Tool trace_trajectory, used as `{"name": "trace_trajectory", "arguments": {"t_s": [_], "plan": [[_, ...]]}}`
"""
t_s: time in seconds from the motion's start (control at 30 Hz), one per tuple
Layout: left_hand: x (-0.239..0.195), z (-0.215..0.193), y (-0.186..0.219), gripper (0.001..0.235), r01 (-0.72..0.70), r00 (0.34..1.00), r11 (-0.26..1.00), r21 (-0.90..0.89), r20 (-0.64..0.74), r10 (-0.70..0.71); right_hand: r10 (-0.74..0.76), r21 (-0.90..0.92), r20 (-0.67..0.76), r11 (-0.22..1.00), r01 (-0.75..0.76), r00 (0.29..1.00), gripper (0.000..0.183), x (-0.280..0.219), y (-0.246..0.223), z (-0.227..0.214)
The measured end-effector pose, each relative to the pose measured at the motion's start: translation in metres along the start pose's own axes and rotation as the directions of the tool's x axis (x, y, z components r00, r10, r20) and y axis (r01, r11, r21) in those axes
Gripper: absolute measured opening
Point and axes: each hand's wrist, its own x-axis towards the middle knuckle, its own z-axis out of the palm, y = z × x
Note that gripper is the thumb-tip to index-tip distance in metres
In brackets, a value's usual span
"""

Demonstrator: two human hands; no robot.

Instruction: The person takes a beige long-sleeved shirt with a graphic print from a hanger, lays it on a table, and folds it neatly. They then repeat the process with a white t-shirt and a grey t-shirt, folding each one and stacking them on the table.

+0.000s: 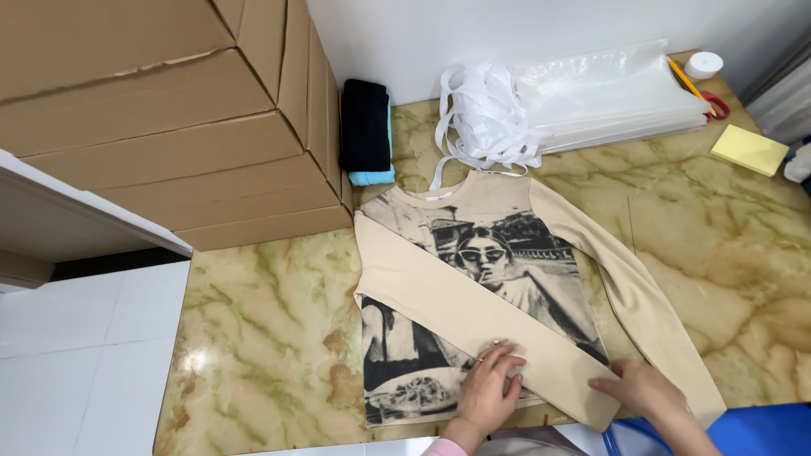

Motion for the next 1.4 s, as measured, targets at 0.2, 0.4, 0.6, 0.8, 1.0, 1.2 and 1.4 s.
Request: {"name": "trace_trajectory", "arguments": {"t_s": [0.2,0.4,0.6,0.8,1.0,1.2,1.4], "plan": [[0.027,0.009,-0.013,0.022,0.012,0.991,0.992,-0.129,-0.133,-0.029,-0.198,-0.117,0.05,0.972,0.203,0.979,0.044,0.012,0.009,-0.016],[0.055,0.004,-0.01,0.046,0.326,0.912,0.653,-0.683,0.047,-0.406,-0.503,0.772,0.217,0.613,0.168,0.837,0.044,-0.044,-0.065,-0.071],[0.072,-0.02,0.0,0.06,0.566,0.709,0.714,-0.412,-0.199,-0.677,-0.428,0.893,0.004,0.409,0.189,0.904,0.046,-0.056,-0.095,-0.09],[0.073,0.002,-0.035,0.04,0.634,0.701,0.763,-0.129,-0.32,-0.637,-0.082,0.155,-0.694,0.953,0.26,0.715,0.088,0.038,0.034,-0.057],[0.057,-0.006,-0.034,0.038,0.724,0.645,0.689,-0.028,-0.326,-0.691,0.001,0.307,-0.333,0.946,0.108,0.943,0.071,0.08,0.091,-0.045],[0.054,-0.019,-0.023,0.031,0.463,0.764,0.882,0.094,-0.546,-0.343,-0.063,0.342,-0.818,0.746,0.572,0.572,0.027,0.11,0.1,-0.103],[0.094,-0.045,0.017,0.032,0.277,0.808,0.729,-0.625,-0.259,-0.529,-0.24,-0.198,-0.967,0.484,0.853,-0.088,0.018,0.013,-0.038,-0.21]]}}
